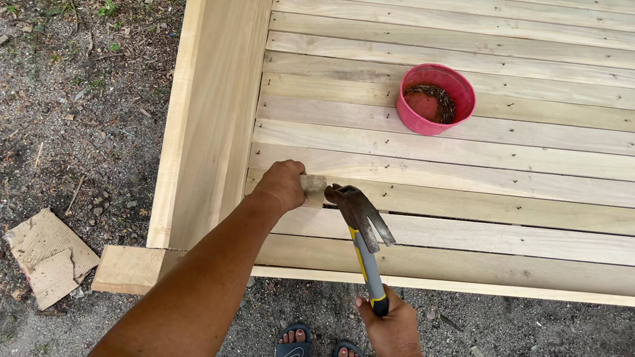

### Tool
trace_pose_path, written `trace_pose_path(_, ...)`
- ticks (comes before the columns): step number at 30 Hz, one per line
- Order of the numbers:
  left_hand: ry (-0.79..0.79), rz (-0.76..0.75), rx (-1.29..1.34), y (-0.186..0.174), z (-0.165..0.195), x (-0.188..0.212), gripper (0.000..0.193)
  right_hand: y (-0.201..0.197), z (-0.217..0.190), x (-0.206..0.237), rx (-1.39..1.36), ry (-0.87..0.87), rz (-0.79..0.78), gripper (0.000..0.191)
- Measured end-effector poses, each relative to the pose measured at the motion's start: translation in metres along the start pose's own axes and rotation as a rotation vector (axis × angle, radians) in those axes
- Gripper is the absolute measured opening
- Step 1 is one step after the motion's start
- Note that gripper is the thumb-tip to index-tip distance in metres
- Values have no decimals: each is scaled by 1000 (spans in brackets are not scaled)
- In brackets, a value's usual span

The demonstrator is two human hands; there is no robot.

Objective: The person hammers nails into the slatted wooden panels of a large wooden structure outdoors, working along the slats and around the frame. They hold a small wood block in one hand while driving nails with a claw hammer, repositioning repeatedly along the boards and at the corner joints.

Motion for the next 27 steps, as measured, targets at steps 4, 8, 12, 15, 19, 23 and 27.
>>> trace_pose_path(4, -68, -81, -268, 5, 50, 4, 58, -25, 46, -22, 34, 124, 154, 31)
trace_pose_path(8, -128, 30, -272, 12, 64, 5, 47, -54, 86, -45, 54, 249, 214, 31)
trace_pose_path(12, -142, 76, -298, 21, 60, -1, 25, -51, 116, -63, 36, 271, 174, 27)
trace_pose_path(15, -155, 125, -296, 24, 62, -7, 18, -41, 133, -69, 166, 181, 151, 34)
trace_pose_path(19, -196, 77, -300, 29, 65, -7, 17, -32, 148, -69, 240, 338, -3, 29)
trace_pose_path(23, -213, 136, -318, 31, 67, -7, 14, -30, 154, -73, 241, 303, -11, 30)
trace_pose_path(27, -227, 141, -321, 35, 67, -7, 15, -31, 162, -77, 288, 304, -27, 32)
Point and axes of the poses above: each hand's wrist, its own x-axis away from the middle knuckle, its own y-axis out of the palm, z = x × y, the point moved 1 cm from there along -x, towards the middle knuckle, and after that the axes turned 5 degrees about -y, right-handed, at the moved point
